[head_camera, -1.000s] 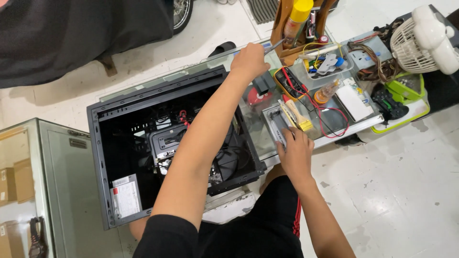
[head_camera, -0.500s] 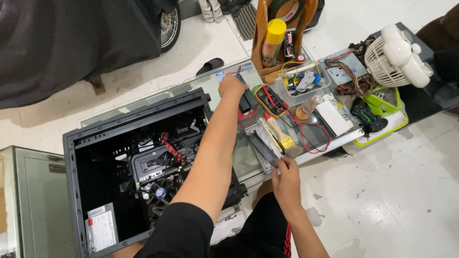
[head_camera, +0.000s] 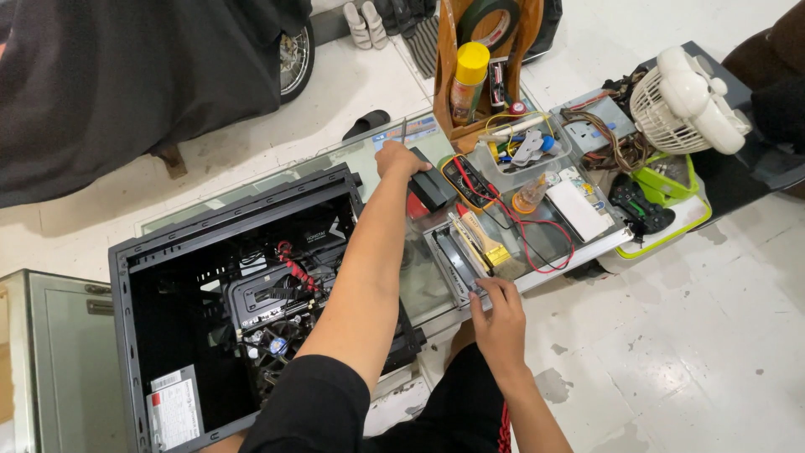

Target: Removing internal components from a desktop PC, including RAM sticks, the CPU fan, and various power/data cables.

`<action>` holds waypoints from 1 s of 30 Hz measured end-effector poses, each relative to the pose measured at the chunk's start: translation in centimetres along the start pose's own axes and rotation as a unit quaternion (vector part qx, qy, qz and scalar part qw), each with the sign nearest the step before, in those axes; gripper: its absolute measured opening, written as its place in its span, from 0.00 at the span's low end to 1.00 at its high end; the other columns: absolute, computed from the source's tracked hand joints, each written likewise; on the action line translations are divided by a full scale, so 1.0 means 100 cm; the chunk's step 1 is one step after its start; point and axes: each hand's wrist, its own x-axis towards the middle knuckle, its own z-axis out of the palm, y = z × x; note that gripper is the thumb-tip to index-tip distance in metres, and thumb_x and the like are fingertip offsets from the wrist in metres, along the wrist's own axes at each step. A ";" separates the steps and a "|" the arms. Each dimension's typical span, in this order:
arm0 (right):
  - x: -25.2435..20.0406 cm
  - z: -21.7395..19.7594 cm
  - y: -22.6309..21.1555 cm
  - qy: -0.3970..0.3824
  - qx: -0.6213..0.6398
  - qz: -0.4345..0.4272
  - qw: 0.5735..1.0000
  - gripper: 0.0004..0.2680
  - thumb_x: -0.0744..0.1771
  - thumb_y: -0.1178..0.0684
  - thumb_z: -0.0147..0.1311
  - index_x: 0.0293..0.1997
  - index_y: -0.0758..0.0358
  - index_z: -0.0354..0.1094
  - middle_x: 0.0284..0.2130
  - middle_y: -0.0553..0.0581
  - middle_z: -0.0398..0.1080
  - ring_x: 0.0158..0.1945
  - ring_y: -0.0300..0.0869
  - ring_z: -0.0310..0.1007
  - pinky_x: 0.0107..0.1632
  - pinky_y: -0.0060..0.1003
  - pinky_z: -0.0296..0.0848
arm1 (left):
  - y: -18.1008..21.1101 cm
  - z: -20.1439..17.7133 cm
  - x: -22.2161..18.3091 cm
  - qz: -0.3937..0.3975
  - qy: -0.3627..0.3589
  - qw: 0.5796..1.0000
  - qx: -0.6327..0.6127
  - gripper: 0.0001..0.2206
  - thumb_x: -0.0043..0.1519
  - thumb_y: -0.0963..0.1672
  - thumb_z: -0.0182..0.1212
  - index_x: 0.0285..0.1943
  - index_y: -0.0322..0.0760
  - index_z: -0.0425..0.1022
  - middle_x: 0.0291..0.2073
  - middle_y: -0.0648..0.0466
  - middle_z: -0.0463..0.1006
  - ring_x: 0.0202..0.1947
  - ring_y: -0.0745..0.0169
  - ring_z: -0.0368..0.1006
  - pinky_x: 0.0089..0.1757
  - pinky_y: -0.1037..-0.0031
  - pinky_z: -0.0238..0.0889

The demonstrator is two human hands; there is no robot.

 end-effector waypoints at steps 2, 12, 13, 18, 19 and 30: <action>0.001 -0.004 -0.001 0.006 0.004 0.000 1.000 0.07 0.69 0.56 0.54 0.51 0.62 0.73 0.46 0.56 0.69 0.49 0.46 0.73 0.42 0.36 0.75 | 0.004 -0.008 -0.006 0.004 -0.014 1.000 0.017 0.31 0.49 0.51 0.82 0.55 0.38 0.69 0.44 0.49 0.74 0.37 0.54 0.74 0.37 0.66 0.74; 0.016 -0.023 -0.016 0.083 0.057 0.036 0.994 0.09 0.66 0.61 0.61 0.52 0.64 0.74 0.44 0.61 0.69 0.47 0.56 0.77 0.49 0.40 0.81 | 0.002 -0.046 -0.014 0.149 -0.001 0.987 -0.062 0.16 0.57 0.42 0.70 0.48 0.21 0.76 0.22 0.48 0.78 0.19 0.63 0.78 0.24 0.75 0.78; 0.019 -0.024 -0.014 0.084 0.059 0.035 0.994 0.09 0.66 0.61 0.61 0.52 0.64 0.74 0.44 0.61 0.69 0.47 0.56 0.77 0.49 0.40 0.81 | 0.002 -0.056 -0.019 0.149 0.001 0.987 -0.061 0.16 0.57 0.42 0.70 0.48 0.21 0.76 0.22 0.48 0.78 0.19 0.63 0.78 0.24 0.75 0.78; 0.036 -0.028 -0.017 0.167 0.150 0.006 0.975 0.13 0.64 0.68 0.63 0.54 0.75 0.71 0.44 0.72 0.70 0.46 0.62 0.77 0.50 0.44 0.79 | -0.001 -0.097 -0.044 0.199 -0.018 0.945 -0.260 0.17 0.54 0.45 0.74 0.45 0.27 0.76 0.25 0.50 0.76 0.21 0.67 0.76 0.24 0.80 0.78; 0.040 -0.027 -0.015 0.168 0.152 0.004 0.974 0.13 0.64 0.68 0.63 0.54 0.75 0.71 0.44 0.72 0.70 0.46 0.62 0.77 0.50 0.44 0.79 | -0.001 -0.102 -0.052 0.201 -0.015 0.944 -0.260 0.17 0.54 0.45 0.74 0.45 0.27 0.76 0.25 0.50 0.76 0.21 0.67 0.76 0.24 0.80 0.78; 0.056 -0.026 -0.030 0.158 0.231 -0.112 0.954 0.12 0.66 0.67 0.61 0.54 0.82 0.67 0.49 0.75 0.72 0.53 0.61 0.76 0.52 0.43 0.77 | -0.028 -0.128 -0.089 0.213 -0.110 0.909 -0.340 0.15 0.55 0.44 0.72 0.42 0.27 0.76 0.24 0.54 0.69 0.22 0.71 0.70 0.24 0.83 0.76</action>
